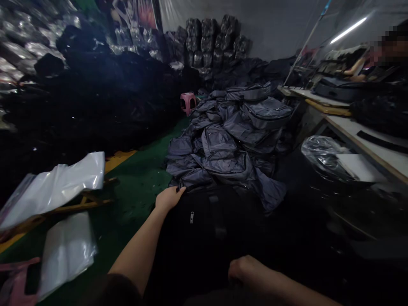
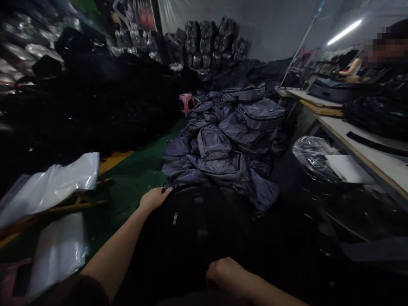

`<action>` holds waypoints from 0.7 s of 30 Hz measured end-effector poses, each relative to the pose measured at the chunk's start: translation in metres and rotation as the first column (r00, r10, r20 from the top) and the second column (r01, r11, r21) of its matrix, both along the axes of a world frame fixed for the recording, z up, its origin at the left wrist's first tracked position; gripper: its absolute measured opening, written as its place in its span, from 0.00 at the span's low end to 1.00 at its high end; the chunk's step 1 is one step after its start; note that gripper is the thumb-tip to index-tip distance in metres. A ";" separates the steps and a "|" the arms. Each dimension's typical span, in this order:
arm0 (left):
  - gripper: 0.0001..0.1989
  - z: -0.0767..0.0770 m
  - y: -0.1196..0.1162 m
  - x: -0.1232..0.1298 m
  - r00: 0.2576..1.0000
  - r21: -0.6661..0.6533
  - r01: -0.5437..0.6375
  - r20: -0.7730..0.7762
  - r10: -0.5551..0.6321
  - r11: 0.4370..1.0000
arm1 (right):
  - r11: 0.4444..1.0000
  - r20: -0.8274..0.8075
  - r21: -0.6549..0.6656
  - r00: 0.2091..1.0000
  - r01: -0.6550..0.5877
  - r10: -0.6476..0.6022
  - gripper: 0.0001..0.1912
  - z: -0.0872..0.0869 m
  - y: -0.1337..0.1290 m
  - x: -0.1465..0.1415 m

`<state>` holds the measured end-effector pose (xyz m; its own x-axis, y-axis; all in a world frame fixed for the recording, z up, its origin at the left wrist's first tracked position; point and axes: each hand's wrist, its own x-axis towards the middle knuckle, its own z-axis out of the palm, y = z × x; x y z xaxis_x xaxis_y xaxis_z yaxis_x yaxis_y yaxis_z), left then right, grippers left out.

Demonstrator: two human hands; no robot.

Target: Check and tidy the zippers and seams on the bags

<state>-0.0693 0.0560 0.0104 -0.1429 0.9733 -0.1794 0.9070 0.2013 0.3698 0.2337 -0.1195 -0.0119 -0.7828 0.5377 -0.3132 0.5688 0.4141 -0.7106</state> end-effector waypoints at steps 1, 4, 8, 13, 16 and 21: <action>0.28 0.008 -0.006 0.002 1.000 0.026 0.004 0.000 -0.004 1.000 | 1.000 -0.053 -0.023 0.998 0.021 -0.022 0.04 0.008 0.007 0.003; 0.29 0.039 -0.029 0.009 1.000 0.116 0.011 -0.001 -0.011 0.993 | 0.963 -0.252 0.102 0.943 0.249 -0.217 0.04 0.047 0.042 0.006; 0.27 0.090 -0.061 0.020 0.999 0.238 0.036 0.010 -0.039 0.971 | 0.798 -0.408 0.476 0.896 0.370 -0.173 0.07 0.122 0.104 -0.012; 0.20 0.132 -0.095 0.027 0.984 0.361 0.031 0.151 -0.091 0.932 | 0.698 -0.189 0.713 0.976 0.058 0.112 0.18 0.176 0.139 -0.049; 0.23 0.136 -0.105 0.025 0.976 0.343 0.007 0.202 -0.081 0.939 | 0.766 -0.108 0.634 0.968 -0.110 0.228 0.17 0.176 0.138 -0.064; 0.29 0.126 -0.109 0.011 0.958 0.370 -0.032 0.276 -0.077 0.929 | 0.830 -0.060 0.536 0.973 -0.156 0.222 0.12 0.167 0.136 -0.073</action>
